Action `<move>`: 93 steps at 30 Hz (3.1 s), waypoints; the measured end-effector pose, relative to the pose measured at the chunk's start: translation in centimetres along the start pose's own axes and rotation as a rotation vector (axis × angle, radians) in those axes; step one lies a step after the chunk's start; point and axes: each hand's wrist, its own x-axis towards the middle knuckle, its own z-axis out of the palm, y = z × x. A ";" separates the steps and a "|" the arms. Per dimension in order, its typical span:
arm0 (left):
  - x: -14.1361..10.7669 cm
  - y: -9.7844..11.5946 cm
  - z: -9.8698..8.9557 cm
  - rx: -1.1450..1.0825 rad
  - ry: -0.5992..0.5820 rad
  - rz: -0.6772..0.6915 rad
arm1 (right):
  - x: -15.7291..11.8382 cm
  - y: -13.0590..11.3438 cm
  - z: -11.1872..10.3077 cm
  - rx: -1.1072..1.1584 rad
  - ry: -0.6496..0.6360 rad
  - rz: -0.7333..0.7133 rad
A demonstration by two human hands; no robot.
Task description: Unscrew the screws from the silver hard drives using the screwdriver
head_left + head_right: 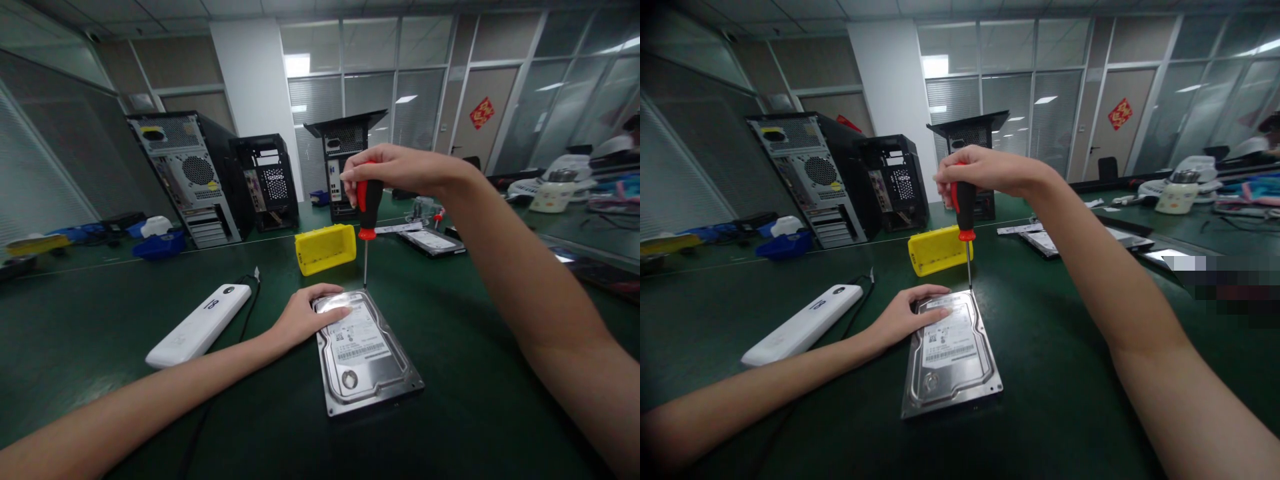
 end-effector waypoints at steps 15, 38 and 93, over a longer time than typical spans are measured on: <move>0.2 0.0 0.0 0.001 0.012 -0.001 | -0.2 2.3 -2.2 0.171 -0.196 0.105; 0.2 -0.2 0.0 0.024 0.011 0.011 | -1.6 4.1 -4.5 0.147 0.093 0.001; 0.0 0.0 -0.2 -0.036 -0.016 -0.008 | 3.1 4.2 3.3 -0.241 -0.237 -0.246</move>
